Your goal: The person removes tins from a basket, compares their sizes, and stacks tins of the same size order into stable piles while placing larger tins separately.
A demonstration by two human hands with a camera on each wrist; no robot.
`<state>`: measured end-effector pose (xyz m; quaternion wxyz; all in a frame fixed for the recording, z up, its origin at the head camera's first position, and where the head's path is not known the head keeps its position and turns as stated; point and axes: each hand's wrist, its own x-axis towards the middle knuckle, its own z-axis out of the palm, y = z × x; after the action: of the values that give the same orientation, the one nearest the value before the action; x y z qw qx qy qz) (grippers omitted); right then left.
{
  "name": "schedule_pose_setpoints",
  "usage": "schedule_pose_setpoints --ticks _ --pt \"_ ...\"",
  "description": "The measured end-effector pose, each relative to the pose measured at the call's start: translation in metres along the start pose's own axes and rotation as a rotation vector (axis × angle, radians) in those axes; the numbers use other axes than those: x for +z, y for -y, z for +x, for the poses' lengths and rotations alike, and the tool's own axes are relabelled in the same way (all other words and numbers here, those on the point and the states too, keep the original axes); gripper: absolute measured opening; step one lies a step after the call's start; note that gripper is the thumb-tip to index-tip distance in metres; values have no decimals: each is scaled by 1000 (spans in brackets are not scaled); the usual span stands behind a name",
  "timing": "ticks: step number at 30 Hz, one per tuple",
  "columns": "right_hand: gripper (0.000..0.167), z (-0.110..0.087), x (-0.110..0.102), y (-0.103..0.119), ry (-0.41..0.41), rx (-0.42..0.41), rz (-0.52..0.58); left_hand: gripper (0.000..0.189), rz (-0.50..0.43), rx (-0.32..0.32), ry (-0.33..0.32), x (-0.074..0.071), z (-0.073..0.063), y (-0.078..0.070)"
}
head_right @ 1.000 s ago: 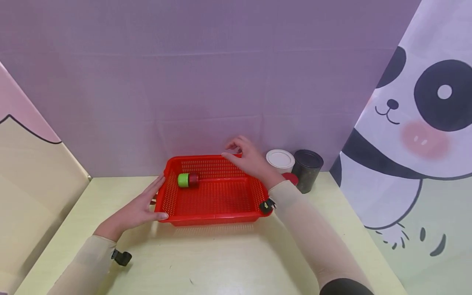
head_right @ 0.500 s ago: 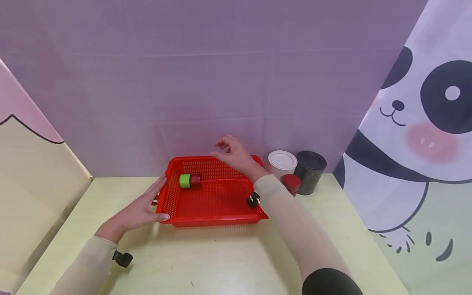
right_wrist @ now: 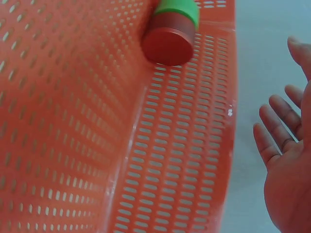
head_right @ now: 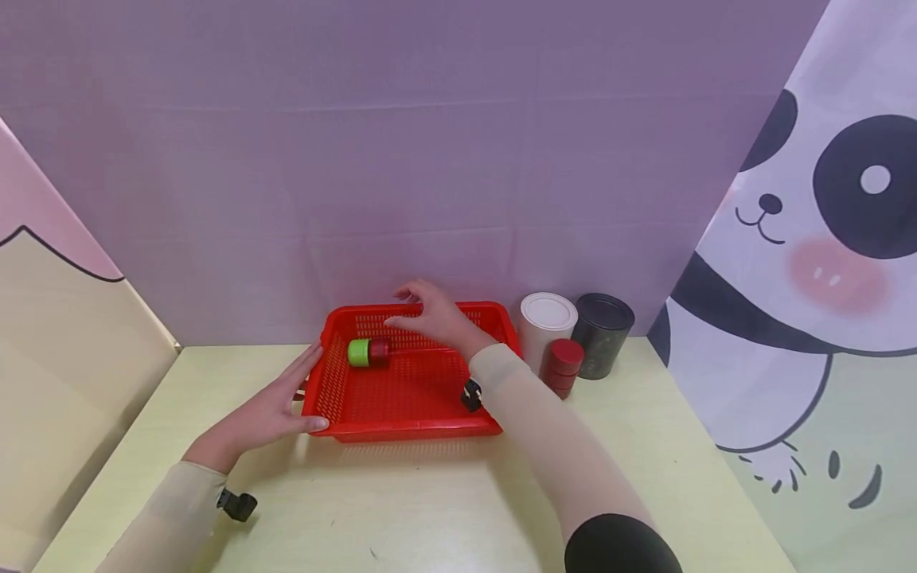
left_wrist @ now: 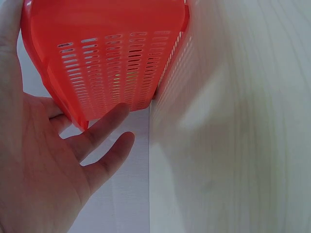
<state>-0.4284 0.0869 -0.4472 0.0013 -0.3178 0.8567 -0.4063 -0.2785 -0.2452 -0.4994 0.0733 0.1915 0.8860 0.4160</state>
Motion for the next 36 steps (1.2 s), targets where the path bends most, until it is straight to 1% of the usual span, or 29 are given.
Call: schedule_pose_setpoints --ticks 5,11,15,21,28,31,36 --pt "65 5 14 -5 50 -10 -34 126 0 -9 4 0 -1 -1" --pt "66 4 28 -3 107 61 -45 127 -7 -19 12 0 -1 -2" --pt "68 3 35 -2 154 87 -85 127 -14 -9 15 0 0 -2" --pt "71 4 38 -4 222 87 -134 126 -8 -5 12 0 0 -4" --pt "76 1 41 -8 304 122 -79 126 3 -24 11 0 0 -5" --pt "75 0 42 -9 320 131 -85 126 2 -29 12 0 0 -6" --pt "73 -2 43 -10 339 150 -93 125 1 -15 13 1 1 -3"
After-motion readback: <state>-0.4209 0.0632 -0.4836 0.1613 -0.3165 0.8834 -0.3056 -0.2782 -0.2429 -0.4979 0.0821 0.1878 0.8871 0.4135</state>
